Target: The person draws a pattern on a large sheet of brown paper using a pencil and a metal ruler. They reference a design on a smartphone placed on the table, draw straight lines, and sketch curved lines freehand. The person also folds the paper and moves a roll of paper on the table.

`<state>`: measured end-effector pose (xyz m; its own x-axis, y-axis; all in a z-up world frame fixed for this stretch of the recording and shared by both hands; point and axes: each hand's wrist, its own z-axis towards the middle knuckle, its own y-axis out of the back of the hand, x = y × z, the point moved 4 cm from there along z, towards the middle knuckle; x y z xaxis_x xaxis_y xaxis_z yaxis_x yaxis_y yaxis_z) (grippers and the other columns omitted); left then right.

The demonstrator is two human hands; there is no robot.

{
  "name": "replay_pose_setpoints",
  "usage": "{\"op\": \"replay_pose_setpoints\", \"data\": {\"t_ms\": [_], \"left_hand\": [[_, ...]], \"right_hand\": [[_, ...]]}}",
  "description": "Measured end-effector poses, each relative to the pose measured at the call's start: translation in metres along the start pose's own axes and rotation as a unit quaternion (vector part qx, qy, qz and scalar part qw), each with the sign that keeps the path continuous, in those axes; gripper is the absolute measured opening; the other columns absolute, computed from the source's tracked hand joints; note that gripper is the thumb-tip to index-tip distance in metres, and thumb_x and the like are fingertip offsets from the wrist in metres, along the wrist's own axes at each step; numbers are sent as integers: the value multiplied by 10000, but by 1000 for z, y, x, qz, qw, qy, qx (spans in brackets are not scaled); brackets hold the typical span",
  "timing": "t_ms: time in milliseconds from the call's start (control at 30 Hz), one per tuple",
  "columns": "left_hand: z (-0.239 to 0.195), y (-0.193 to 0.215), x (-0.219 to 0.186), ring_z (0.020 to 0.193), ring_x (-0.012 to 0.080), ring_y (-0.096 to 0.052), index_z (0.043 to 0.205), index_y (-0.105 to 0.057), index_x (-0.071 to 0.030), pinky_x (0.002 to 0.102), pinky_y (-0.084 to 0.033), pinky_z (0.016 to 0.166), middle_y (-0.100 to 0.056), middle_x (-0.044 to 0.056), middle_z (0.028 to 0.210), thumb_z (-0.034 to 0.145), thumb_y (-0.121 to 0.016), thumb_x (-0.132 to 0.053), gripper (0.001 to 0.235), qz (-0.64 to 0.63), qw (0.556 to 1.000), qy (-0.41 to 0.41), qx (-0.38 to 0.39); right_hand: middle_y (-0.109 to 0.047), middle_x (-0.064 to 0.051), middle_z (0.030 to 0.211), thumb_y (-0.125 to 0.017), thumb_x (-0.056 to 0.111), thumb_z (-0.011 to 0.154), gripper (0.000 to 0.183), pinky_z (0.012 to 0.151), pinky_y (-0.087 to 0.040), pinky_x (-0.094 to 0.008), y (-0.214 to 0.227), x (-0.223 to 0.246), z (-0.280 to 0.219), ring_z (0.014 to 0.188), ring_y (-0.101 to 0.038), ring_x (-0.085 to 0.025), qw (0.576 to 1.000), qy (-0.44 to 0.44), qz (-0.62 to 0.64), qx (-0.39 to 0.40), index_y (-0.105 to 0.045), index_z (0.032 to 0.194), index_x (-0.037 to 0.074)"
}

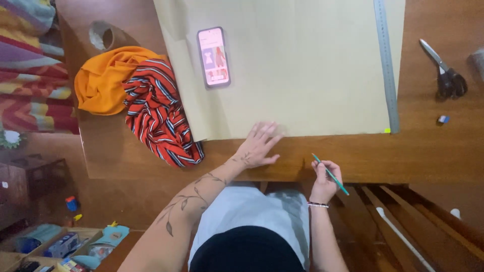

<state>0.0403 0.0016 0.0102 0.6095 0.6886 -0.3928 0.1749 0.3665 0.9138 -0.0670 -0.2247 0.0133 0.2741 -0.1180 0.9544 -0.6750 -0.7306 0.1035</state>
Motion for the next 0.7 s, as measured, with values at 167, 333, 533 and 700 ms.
{"op": "replay_pose_setpoints", "data": {"t_ms": [167,333,533,700], "left_hand": [[-3,-6,-1,1504,270,-298,1516,-408,-222,564,-210,1234,-336,137,1601,864,-549,-631,783,17,998,-45,37],[-1,-12,-4,1476,267,-335,1511,-419,-221,545,-264,1211,-366,123,1574,887,-527,-638,758,31,995,-79,45],[1,-11,-8,1471,275,-353,1500,-460,-207,529,-246,1221,-403,123,1563,842,-569,-638,794,46,995,-76,36],[2,-11,-9,1472,302,-348,1520,-447,-153,534,-234,1217,-409,141,1569,834,-581,-617,840,68,994,-84,9]], "right_hand": [[-595,-112,974,-642,-3,929,126,805,-648,-332,-32,-9,10,856,-709,-209,997,-32,53,-37,-546,1009,16],[-583,-100,963,-699,0,874,183,802,-643,-311,-59,-1,17,854,-705,-193,989,-33,103,-101,-530,924,47],[-594,-101,967,-721,-38,857,228,768,-618,-252,-93,3,26,855,-678,-147,981,23,119,-154,-512,890,49],[-659,-96,864,-768,-27,822,157,645,-611,-297,-104,9,29,769,-706,-181,975,112,-27,-190,-639,854,56]]}}
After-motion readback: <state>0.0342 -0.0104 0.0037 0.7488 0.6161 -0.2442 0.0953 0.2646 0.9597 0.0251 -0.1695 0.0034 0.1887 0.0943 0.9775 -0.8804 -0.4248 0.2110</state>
